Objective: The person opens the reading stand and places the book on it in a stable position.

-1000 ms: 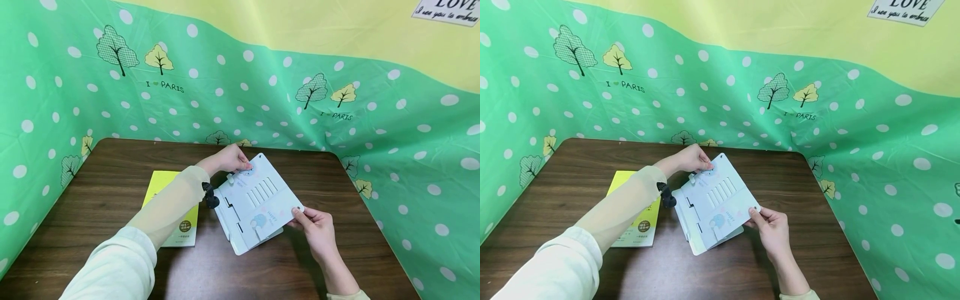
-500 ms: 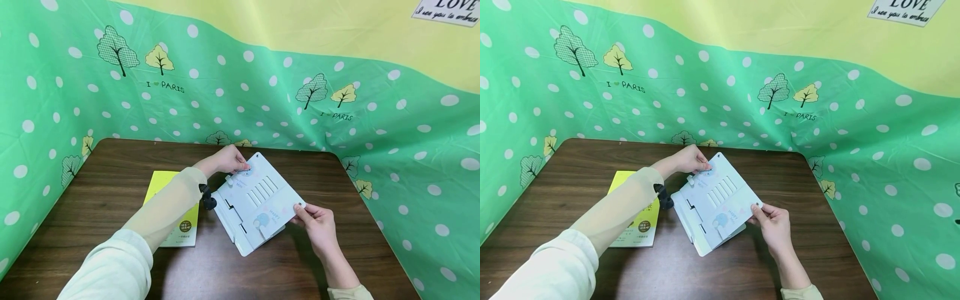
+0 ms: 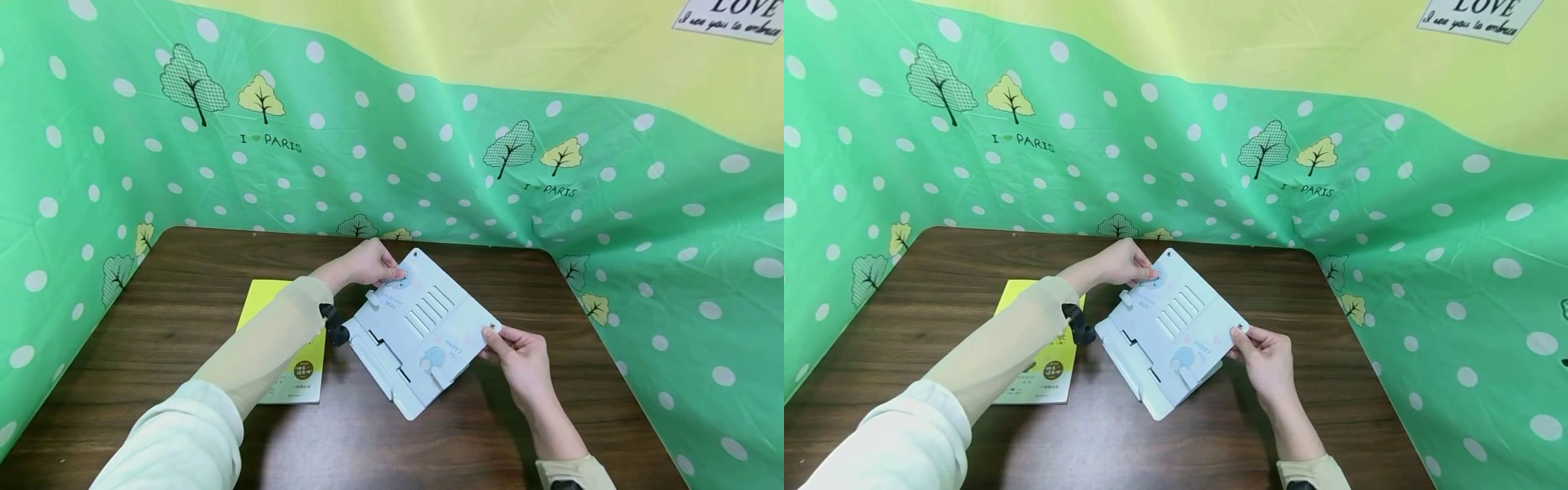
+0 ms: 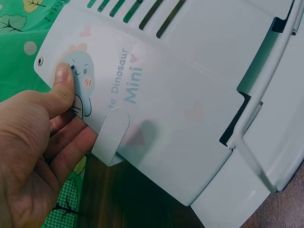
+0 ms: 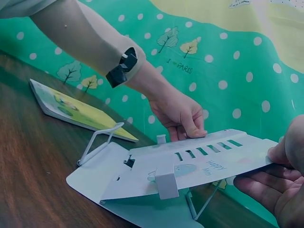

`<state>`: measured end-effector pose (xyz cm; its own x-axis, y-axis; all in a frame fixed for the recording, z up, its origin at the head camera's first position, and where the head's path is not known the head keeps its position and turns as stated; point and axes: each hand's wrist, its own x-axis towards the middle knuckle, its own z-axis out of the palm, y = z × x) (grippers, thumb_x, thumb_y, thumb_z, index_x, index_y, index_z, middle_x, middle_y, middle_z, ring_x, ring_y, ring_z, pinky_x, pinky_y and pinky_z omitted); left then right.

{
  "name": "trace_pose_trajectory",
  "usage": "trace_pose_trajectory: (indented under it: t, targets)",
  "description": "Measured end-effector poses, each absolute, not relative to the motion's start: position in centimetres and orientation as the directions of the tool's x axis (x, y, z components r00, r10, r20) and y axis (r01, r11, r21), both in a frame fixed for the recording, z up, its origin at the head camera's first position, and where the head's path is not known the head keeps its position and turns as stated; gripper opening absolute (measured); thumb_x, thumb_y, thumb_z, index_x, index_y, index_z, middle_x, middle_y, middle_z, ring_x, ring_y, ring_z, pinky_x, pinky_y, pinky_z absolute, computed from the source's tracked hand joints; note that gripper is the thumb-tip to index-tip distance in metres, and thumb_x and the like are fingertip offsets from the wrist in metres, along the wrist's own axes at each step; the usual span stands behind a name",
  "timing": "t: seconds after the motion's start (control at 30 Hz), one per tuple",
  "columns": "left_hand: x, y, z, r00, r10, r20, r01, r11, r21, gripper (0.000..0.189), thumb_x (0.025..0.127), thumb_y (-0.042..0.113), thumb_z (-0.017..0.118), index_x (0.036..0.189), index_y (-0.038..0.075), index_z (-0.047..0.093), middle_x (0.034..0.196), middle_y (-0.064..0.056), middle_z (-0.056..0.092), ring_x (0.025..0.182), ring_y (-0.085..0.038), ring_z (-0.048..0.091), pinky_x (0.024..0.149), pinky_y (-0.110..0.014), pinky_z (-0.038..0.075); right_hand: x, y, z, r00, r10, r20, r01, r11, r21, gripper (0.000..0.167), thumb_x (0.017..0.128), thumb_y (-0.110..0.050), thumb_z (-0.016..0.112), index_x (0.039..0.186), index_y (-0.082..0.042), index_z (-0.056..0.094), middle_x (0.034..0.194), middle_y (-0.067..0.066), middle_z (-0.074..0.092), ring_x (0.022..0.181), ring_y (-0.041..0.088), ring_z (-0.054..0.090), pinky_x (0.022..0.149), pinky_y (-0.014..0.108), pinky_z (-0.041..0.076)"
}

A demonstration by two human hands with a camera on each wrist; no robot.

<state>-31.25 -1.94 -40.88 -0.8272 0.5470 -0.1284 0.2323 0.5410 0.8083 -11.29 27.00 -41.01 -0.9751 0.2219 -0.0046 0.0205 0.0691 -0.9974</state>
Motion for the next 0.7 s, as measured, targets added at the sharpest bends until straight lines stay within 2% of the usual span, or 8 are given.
trace_pose_trajectory:
  t: [0.2, 0.53, 0.7]
  targets:
    - [-31.0, -2.4, -40.9, -0.828, 0.547, -0.123, 0.240, 0.545, 0.803, 0.024, 0.098, 0.032, 0.080, 0.082, 0.013, 0.083, 0.077, -0.002, 0.073, 0.069, -0.017, 0.063, 0.064, -0.030, 0.057, -11.9, 27.2, -41.0, -0.974, 0.228, -0.007, 0.023, 0.068, -0.997, 0.029, 0.101, 0.001, 0.070, 0.113, 0.027, 0.066, 0.082, 0.008, 0.075, 0.071, 0.010, 0.071, 0.067, 0.027, 0.062]
    - [-30.5, -2.8, -41.3, -0.847, 0.520, -0.111, 0.237, 0.556, 0.796, 0.022, 0.098, 0.034, 0.079, 0.089, 0.014, 0.085, 0.079, 0.000, 0.076, 0.072, -0.020, 0.068, 0.064, -0.031, 0.058, -12.8, 27.5, -41.1, -0.970, 0.244, -0.024, 0.050, 0.099, -0.994, 0.031, 0.101, -0.002, 0.071, 0.115, 0.025, 0.067, 0.083, 0.006, 0.075, 0.072, 0.010, 0.070, 0.068, 0.028, 0.062]
    - [-30.2, -3.2, -41.5, -0.859, 0.504, -0.095, 0.244, 0.565, 0.788, 0.025, 0.098, 0.036, 0.079, 0.085, 0.016, 0.084, 0.076, 0.000, 0.075, 0.069, -0.020, 0.067, 0.061, -0.031, 0.055, -13.2, 27.4, -40.8, -0.969, 0.245, -0.031, 0.062, 0.119, -0.991, 0.031, 0.101, -0.004, 0.072, 0.117, 0.023, 0.068, 0.086, 0.008, 0.075, 0.073, 0.011, 0.070, 0.069, 0.028, 0.063]
